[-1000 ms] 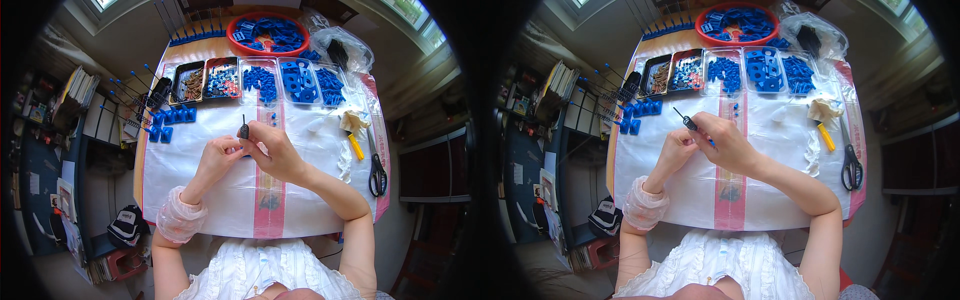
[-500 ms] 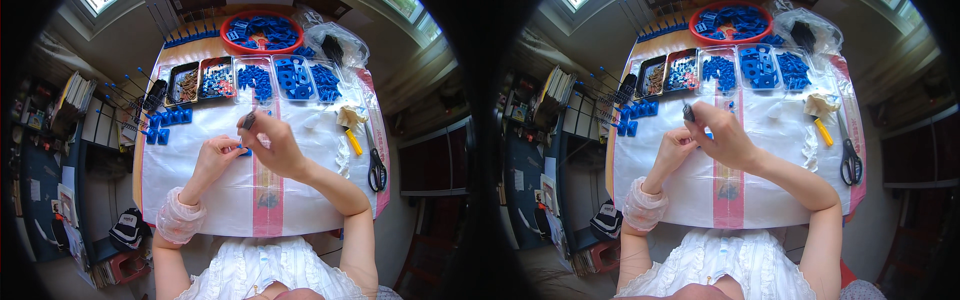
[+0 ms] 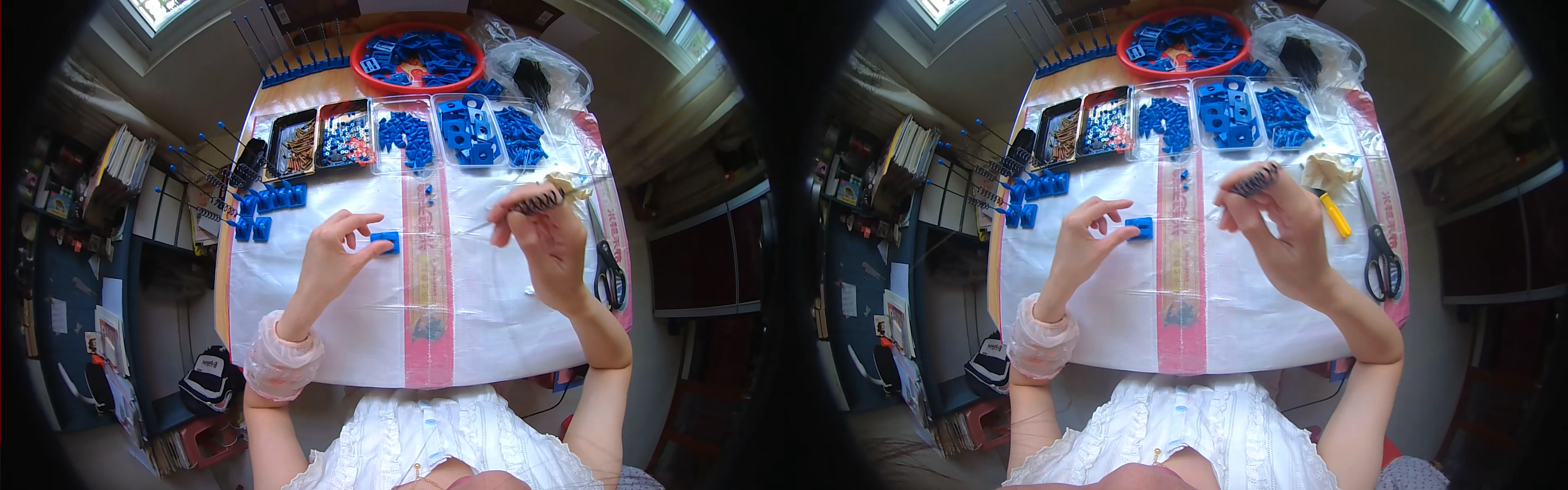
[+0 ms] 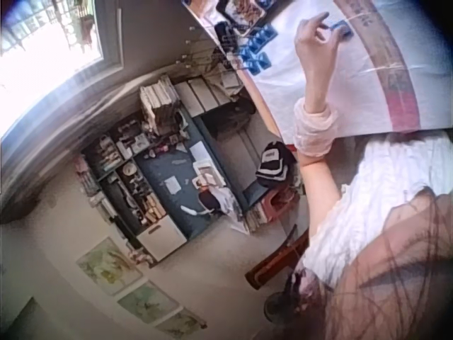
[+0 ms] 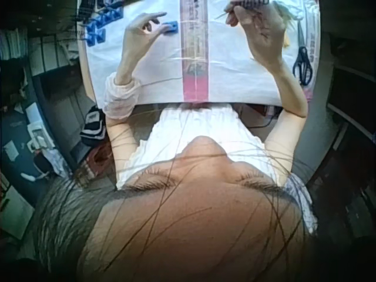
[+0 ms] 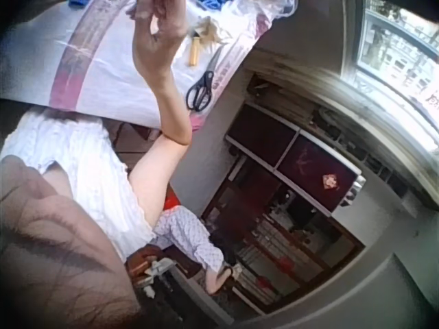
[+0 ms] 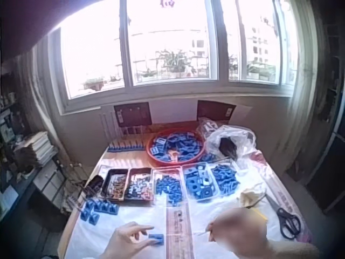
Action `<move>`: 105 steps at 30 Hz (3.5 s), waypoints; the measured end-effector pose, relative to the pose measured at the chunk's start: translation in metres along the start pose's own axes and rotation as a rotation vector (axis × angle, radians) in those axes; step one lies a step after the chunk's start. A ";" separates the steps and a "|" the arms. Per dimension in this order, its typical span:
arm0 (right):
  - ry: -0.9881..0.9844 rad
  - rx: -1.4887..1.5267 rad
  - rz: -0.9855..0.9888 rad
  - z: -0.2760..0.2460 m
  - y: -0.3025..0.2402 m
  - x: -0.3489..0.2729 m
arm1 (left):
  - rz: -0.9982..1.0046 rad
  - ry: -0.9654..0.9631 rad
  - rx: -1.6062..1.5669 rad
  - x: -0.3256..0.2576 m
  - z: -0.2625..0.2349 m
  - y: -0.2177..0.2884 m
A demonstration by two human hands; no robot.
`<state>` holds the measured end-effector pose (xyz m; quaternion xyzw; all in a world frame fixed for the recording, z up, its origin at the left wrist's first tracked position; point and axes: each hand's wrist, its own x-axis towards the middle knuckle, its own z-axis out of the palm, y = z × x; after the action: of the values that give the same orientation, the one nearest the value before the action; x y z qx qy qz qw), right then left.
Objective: Manually assembling small plastic fixture parts with wire springs and pins at a workstation.
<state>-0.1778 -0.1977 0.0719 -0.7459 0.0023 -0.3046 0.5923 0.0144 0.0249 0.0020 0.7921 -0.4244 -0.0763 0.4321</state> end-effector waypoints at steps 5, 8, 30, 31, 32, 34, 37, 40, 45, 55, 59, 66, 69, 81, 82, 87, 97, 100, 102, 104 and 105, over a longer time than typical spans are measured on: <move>0.094 0.014 0.069 -0.032 0.011 -0.039 | 0.106 -0.068 0.184 0.021 -0.001 0.040; 0.149 0.039 0.068 -0.034 0.014 -0.045 | 0.291 -0.111 0.344 0.049 0.023 0.039; 0.132 0.095 -0.031 -0.025 0.033 -0.066 | -0.109 -0.463 -0.336 0.002 0.064 0.054; 0.108 0.085 -0.028 -0.022 0.034 -0.069 | -0.189 -0.473 -0.445 -0.008 0.066 0.052; 0.083 0.129 -0.036 -0.017 0.036 -0.071 | -0.208 -0.456 -0.523 -0.015 0.067 0.050; 0.035 0.217 -0.051 -0.009 0.040 -0.075 | -0.242 -0.420 -0.679 -0.025 0.069 0.047; -0.012 0.222 -0.074 -0.005 0.042 -0.078 | -0.235 -0.400 -0.763 -0.029 0.072 0.038; -0.016 0.215 -0.082 -0.006 0.045 -0.080 | -0.261 -0.421 -0.836 -0.029 0.074 0.033; -0.015 0.234 -0.063 -0.006 0.046 -0.083 | -0.287 -0.453 -0.915 -0.030 0.073 0.031; -0.042 0.227 -0.064 -0.005 0.043 -0.083 | -0.276 -0.452 -0.909 -0.033 0.074 0.032; -0.041 0.213 -0.062 -0.005 0.043 -0.082 | -0.258 -0.431 -0.878 -0.033 0.074 0.032; -0.073 0.209 -0.067 -0.005 0.041 -0.082 | -0.168 -0.387 -0.758 -0.033 0.073 0.034; -0.068 0.180 -0.070 -0.005 0.040 -0.083 | -0.165 -0.385 -0.760 -0.034 0.074 0.034; -0.092 0.190 -0.032 -0.002 0.043 -0.083 | -0.138 -0.397 -0.762 -0.035 0.076 0.033; -0.092 0.188 -0.034 -0.003 0.042 -0.082 | -0.124 -0.392 -0.749 -0.035 0.075 0.035; -0.091 0.190 -0.033 -0.003 0.041 -0.083 | -0.040 -0.382 -0.679 -0.035 0.073 0.038; 0.040 0.177 -0.097 -0.007 0.044 -0.086 | 0.213 -0.208 -0.264 -0.031 0.074 0.033; 0.111 0.152 -0.123 -0.015 0.041 -0.081 | 0.257 -0.108 -0.002 -0.029 0.070 0.030; 0.071 0.141 -0.087 -0.014 0.043 -0.083 | 0.268 -0.088 0.142 -0.028 0.067 0.033; 0.034 0.114 -0.078 -0.010 0.042 -0.084 | 0.271 -0.089 0.267 -0.031 0.061 0.041; 0.018 0.120 -0.092 -0.009 0.041 -0.084 | 0.291 -0.118 0.318 -0.029 0.057 0.045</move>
<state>-0.2353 -0.1874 -0.0011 -0.7058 -0.0447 -0.3376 0.6212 -0.0589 -0.0017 -0.0065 0.7749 -0.5653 0.0085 0.2827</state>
